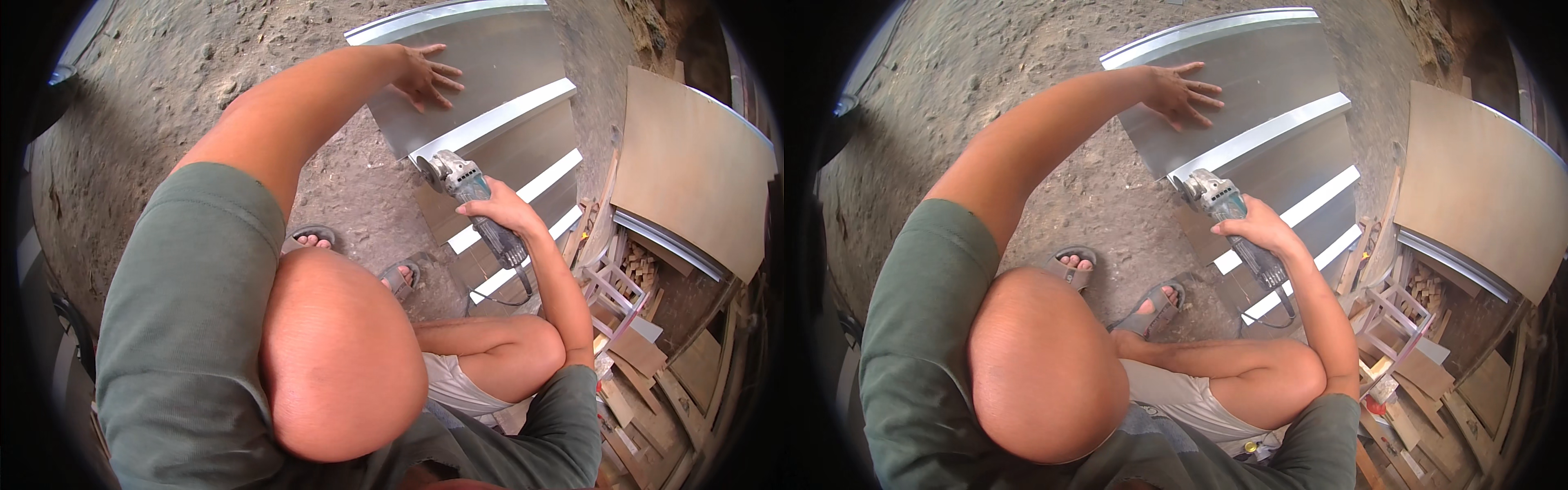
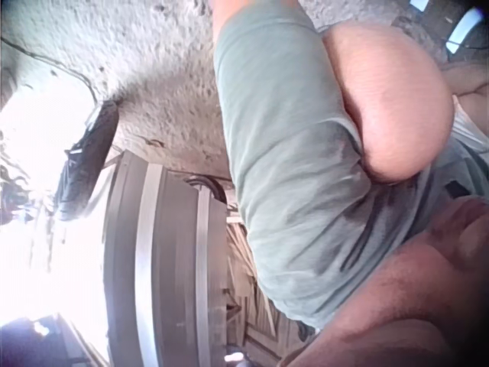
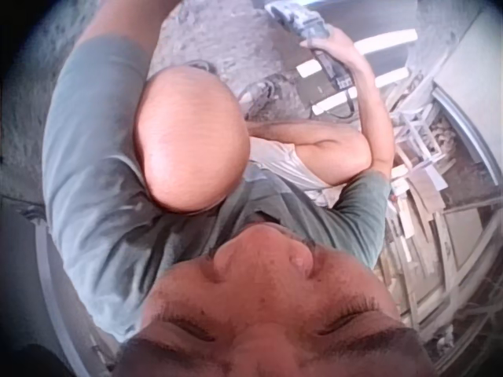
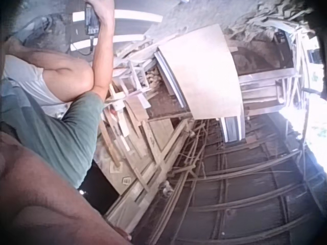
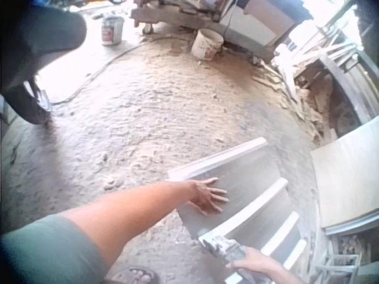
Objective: The person cuts a corrugated metal sheet using an angle grinder while sitting on the ground.
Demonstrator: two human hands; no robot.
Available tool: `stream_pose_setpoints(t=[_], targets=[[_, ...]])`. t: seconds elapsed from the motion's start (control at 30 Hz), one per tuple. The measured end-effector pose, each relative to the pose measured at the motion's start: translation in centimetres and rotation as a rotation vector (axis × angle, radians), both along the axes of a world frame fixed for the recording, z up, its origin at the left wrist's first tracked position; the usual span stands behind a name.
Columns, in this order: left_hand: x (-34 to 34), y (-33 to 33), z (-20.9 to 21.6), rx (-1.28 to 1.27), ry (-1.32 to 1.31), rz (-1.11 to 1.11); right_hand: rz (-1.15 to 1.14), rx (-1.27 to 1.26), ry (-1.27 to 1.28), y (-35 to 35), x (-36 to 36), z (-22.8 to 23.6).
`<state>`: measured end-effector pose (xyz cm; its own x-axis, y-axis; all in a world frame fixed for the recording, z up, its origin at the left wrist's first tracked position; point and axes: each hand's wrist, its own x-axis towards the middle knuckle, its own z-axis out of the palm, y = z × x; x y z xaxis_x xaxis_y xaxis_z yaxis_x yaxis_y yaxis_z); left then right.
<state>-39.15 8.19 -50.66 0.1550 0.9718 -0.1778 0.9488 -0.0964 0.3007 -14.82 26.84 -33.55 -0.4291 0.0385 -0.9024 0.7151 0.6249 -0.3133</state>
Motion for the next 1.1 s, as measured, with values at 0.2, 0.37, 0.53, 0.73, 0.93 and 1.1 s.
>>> stream_pose_setpoints(t=[0.2,0.37,0.53,0.73,0.93,1.1], targets=[[0.2,0.3,0.2,-0.042,0.004,0.012,-0.075,-0.048,0.014,0.8,1.8,-0.8],[0.5,0.3,0.7,-0.057,-0.001,0.032,-0.101,-0.043,-0.008,1.0,2.3,-0.5],[0.5,0.3,0.7,-0.073,-0.001,0.040,-0.079,-0.063,0.004,1.3,2.9,-0.8],[0.4,0.3,0.9,-0.082,0.005,0.033,-0.077,-0.064,0.015,1.5,3.3,-0.9],[0.4,0.4,0.9,-0.082,0.006,0.033,-0.088,-0.050,0.003,1.7,4.0,-1.4],[0.5,0.3,1.1,-0.088,0.000,0.035,-0.096,-0.064,-0.005,1.9,4.2,-1.7]])
